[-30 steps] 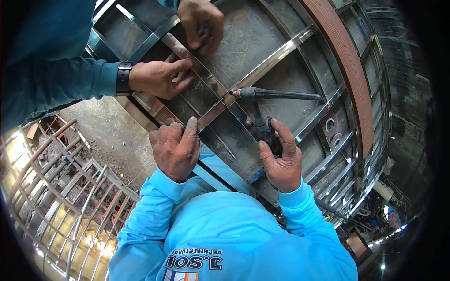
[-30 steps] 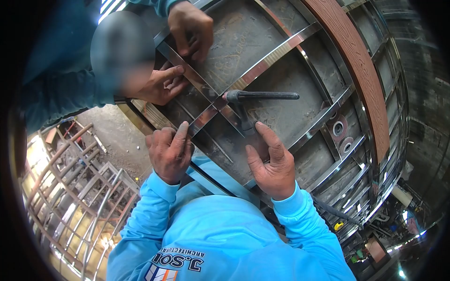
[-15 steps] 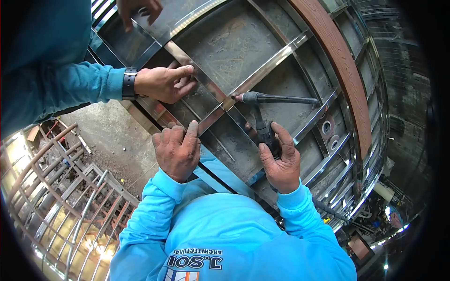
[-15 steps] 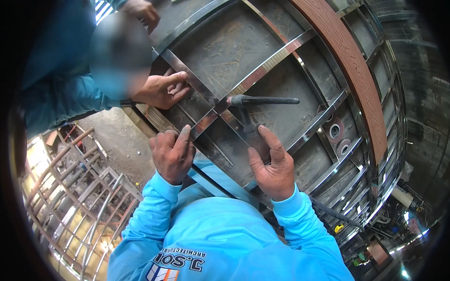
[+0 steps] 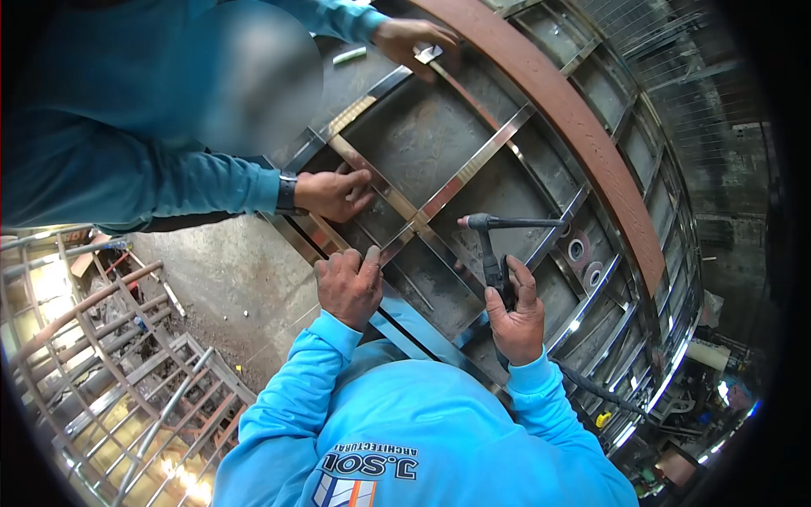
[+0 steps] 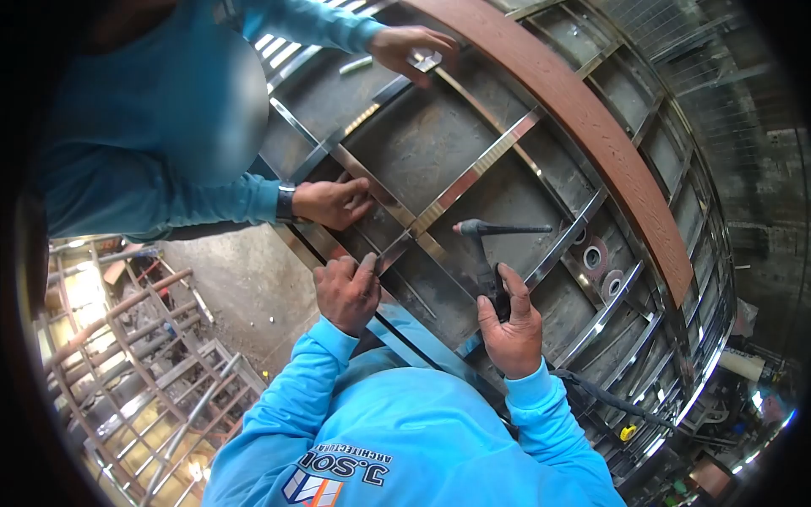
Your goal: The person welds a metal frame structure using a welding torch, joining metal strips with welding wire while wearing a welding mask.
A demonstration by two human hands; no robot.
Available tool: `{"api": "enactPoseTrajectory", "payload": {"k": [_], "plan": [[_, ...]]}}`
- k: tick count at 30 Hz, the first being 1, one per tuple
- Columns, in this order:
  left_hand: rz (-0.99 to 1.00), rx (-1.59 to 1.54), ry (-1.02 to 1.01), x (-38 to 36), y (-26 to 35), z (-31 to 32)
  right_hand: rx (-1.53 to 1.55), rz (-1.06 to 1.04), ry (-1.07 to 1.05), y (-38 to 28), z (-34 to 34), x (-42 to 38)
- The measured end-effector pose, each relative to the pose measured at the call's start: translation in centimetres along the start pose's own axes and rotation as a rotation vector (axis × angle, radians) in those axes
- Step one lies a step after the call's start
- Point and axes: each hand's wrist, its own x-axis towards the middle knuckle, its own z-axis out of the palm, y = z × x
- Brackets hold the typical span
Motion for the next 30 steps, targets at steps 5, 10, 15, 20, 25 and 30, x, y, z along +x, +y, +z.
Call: {"api": "enactPoseTrajectory", "payload": {"k": [5,10,15,20,25,30], "plan": [[0.021,-0.008,-0.017,0.0,-0.1,0.2,-0.022,0.115,0.086,0.7,-0.8,-2.8],[0.038,-0.036,-0.016,0.0,-0.5,0.5,-0.035,0.178,0.148,1.7,-1.7,-6.2],[0.010,-0.120,0.009,0.0,-0.7,0.7,-0.114,0.153,0.238,3.1,-2.3,-8.8],[0.066,-0.057,-0.013,0.4,-1.5,1.1,-0.224,0.061,0.356,3.1,-2.1,-10.2],[0.067,0.019,0.018,0.4,-0.4,0.5,-0.032,0.160,0.318,2.8,-3.2,-12.7],[0.046,-0.014,-0.008,0.4,-1.4,1.3,-0.101,0.114,0.413,6.3,-4.2,-15.6]]}}
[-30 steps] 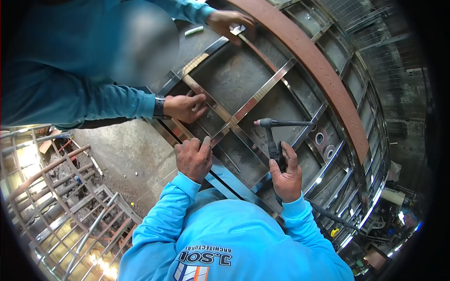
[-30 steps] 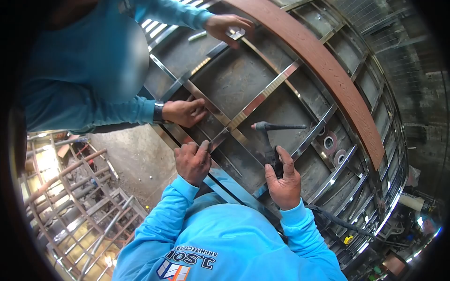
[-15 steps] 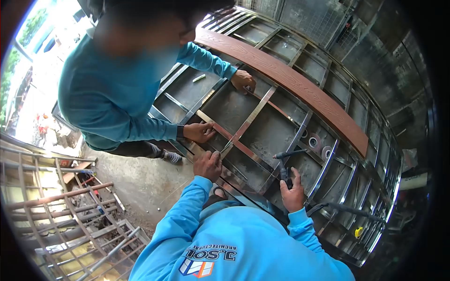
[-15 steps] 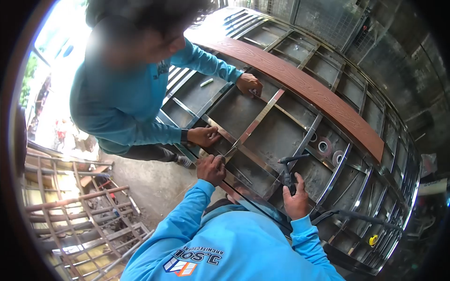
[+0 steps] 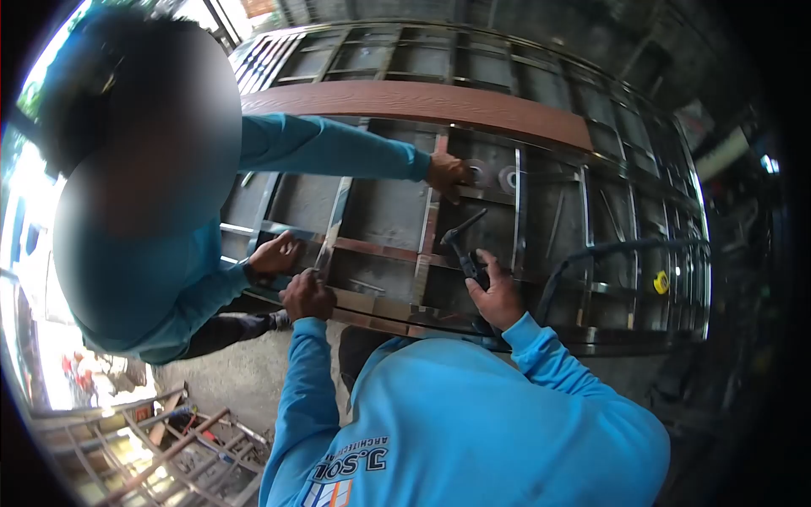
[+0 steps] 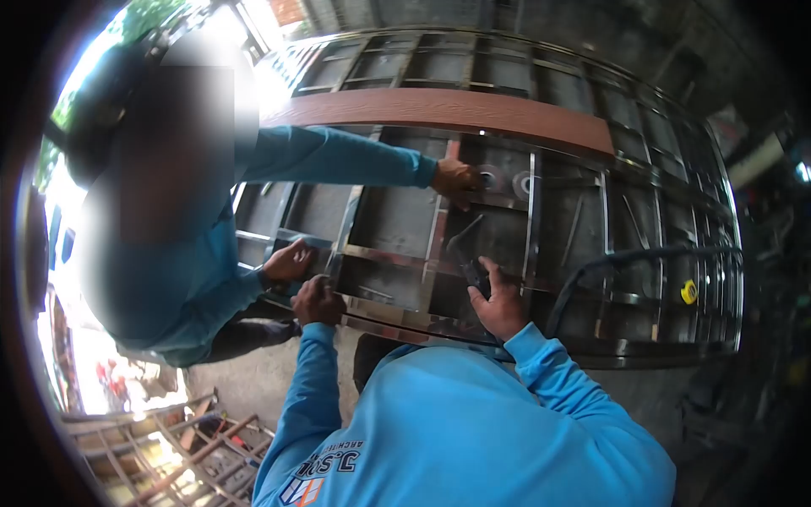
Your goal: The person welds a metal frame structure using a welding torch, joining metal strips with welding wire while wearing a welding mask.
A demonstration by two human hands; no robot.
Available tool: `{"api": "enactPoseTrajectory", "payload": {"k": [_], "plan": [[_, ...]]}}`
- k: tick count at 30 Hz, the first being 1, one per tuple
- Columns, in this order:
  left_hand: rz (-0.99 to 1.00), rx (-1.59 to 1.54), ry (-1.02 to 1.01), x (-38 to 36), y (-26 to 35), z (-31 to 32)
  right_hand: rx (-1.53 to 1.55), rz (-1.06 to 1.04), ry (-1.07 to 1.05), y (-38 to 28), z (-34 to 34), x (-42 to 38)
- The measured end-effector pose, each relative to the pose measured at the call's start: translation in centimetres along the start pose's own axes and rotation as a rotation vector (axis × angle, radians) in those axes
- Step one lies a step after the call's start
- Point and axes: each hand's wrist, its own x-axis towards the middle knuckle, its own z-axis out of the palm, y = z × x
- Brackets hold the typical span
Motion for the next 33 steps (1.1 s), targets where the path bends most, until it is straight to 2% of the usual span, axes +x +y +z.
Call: {"api": "enactPoseTrajectory", "payload": {"k": [4,7,10,13,22,25,28,30,32,33], "plan": [[0.017,-0.026,-0.007,0.0,-1.1,0.7,-0.065,0.035,0.040,2.8,-1.1,-1.6],[0.049,0.015,0.019,0.0,-1.3,1.0,-0.013,0.188,0.018,3.2,-1.6,-2.7],[0.050,0.046,-0.018,-0.1,-1.6,0.9,-0.028,0.164,0.033,3.8,-1.4,-3.5],[0.012,0.039,-0.028,0.1,-1.0,0.6,-0.057,0.302,-0.069,3.3,-1.6,-3.5],[0.029,0.023,-0.003,0.0,-1.5,0.9,-0.116,0.069,0.075,5.8,0.2,-2.9],[0.057,-0.018,0.032,-0.1,-1.6,1.7,-0.079,0.248,-0.039,4.8,-0.4,-2.7],[0.057,-0.001,0.015,-0.1,-1.5,0.9,-0.025,0.195,0.030,6.0,0.3,-2.9],[0.082,0.005,0.078,-0.1,-1.6,1.1,0.002,0.249,0.015,5.6,0.3,-2.9],[0.042,0.037,0.044,-0.1,-0.6,0.5,0.009,0.236,0.028,6.1,0.5,-2.9],[0.026,0.052,0.019,-0.1,-0.4,0.4,0.018,0.308,-0.018,7.3,0.7,-3.1]]}}
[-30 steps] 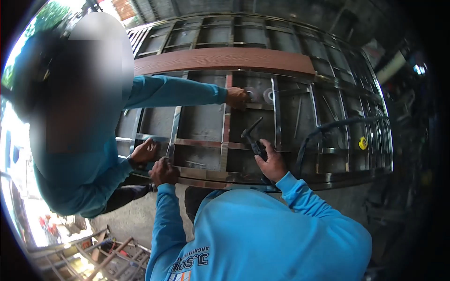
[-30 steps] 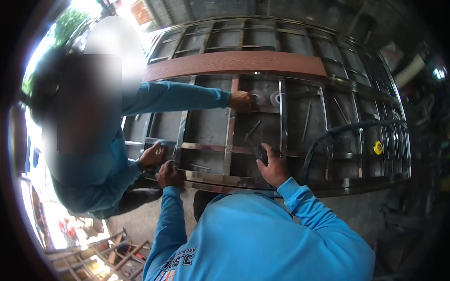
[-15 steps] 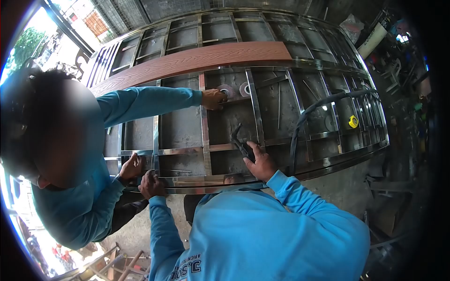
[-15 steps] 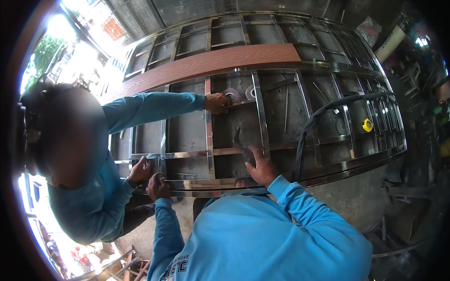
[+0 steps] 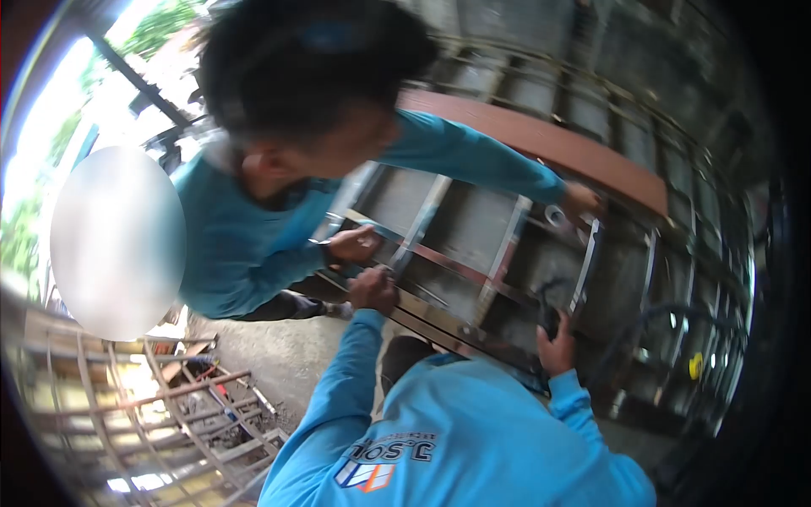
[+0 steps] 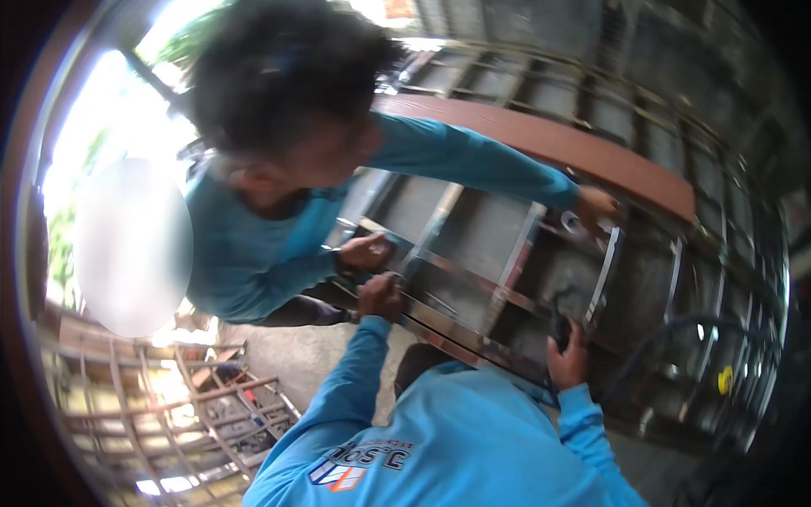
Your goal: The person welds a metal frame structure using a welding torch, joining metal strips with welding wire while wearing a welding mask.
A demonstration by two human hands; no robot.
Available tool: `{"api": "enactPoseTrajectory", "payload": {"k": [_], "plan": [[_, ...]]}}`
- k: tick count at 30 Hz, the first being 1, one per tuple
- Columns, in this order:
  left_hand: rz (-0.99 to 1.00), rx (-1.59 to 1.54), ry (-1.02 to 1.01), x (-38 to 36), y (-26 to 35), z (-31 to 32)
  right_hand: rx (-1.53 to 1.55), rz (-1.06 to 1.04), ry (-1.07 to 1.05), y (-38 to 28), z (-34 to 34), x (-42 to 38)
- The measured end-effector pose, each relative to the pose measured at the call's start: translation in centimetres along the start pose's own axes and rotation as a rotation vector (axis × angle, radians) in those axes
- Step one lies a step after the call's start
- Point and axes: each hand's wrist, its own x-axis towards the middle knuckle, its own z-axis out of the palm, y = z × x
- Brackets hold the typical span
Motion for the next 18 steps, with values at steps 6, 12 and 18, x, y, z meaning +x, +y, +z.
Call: {"api": "enactPoseTrajectory", "payload": {"k": [6,12,18], "plan": [[-0.042,0.077,-0.202,1.0,0.6,-1.6,-0.018,-0.248,0.065,2.0,0.4,0.9],[0.302,0.170,-0.128,0.1,-2.5,1.7,0.033,-0.082,-0.061,-0.6,0.2,-0.5],[0.158,0.218,-0.225,1.0,-3.7,2.5,0.009,-0.063,-0.043,-2.5,-0.2,-1.2]]}}
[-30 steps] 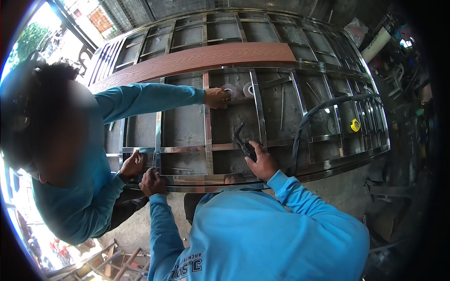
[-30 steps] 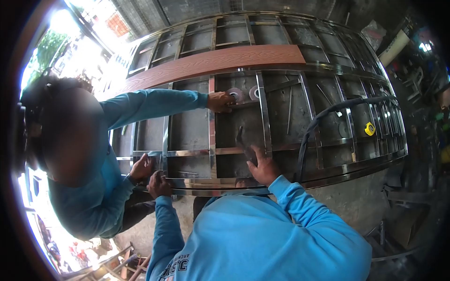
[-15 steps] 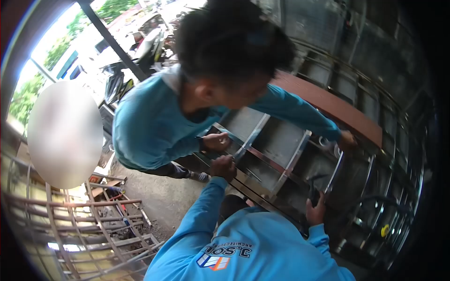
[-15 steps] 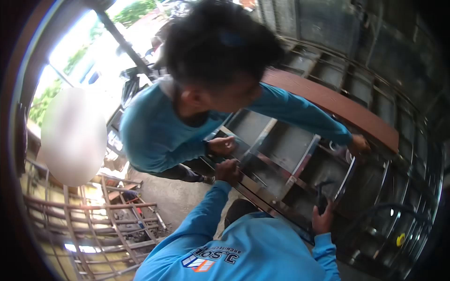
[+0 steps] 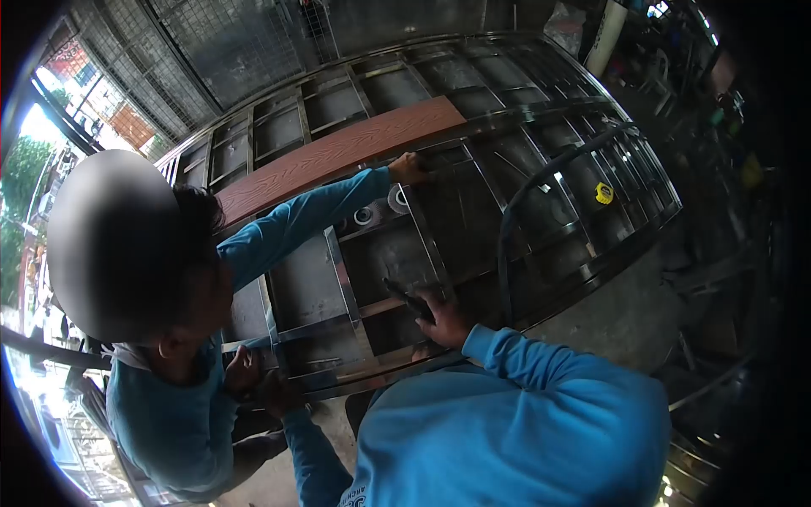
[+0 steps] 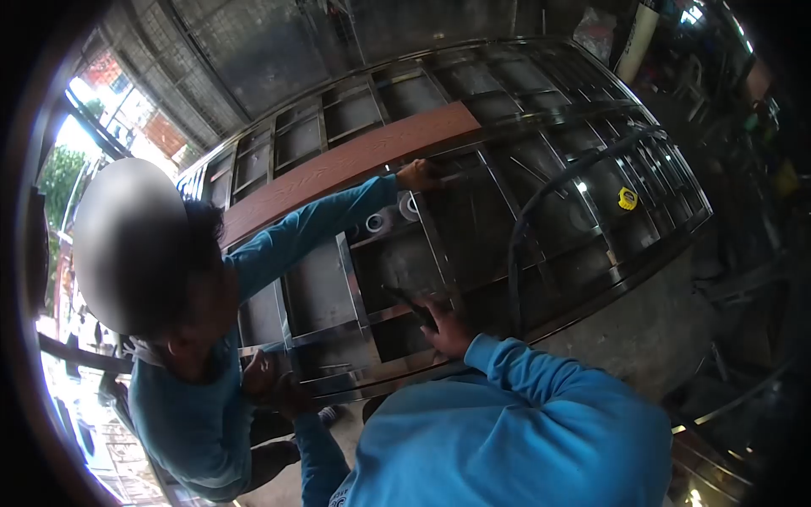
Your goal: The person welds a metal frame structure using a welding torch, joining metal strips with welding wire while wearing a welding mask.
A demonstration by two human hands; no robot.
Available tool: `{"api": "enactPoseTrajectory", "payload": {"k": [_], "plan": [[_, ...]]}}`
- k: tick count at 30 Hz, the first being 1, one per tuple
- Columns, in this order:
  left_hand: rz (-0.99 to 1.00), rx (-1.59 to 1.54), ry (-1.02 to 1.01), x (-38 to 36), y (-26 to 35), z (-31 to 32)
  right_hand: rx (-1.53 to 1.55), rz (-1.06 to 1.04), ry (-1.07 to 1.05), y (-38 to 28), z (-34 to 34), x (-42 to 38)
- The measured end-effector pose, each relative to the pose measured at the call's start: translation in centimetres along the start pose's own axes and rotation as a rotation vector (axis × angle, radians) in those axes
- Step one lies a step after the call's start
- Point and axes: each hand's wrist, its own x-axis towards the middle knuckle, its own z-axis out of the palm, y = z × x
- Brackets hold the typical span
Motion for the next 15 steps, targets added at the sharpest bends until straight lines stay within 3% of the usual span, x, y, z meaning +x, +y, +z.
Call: {"api": "enactPoseTrajectory", "payload": {"k": [3,6,9,12,15], "plan": [[-0.043,-0.097,-0.001,-0.6,0.8,-1.0,0.001,-0.015,0.036,0.3,0.4,-0.1],[0.092,0.008,0.175,-1.2,-0.4,1.9,-0.056,-0.090,0.091,1.4,0.4,-0.2],[-0.174,-0.174,-0.066,-0.3,3.4,-4.9,-0.049,-0.194,0.128,0.4,1.1,0.3],[-0.008,-0.231,0.218,-0.8,2.5,-2.7,-0.116,-0.108,0.139,1.6,0.6,-0.3],[-0.049,-0.190,0.212,-1.0,2.2,-1.9,-0.154,-0.078,0.099,1.7,1.1,0.1]]}}
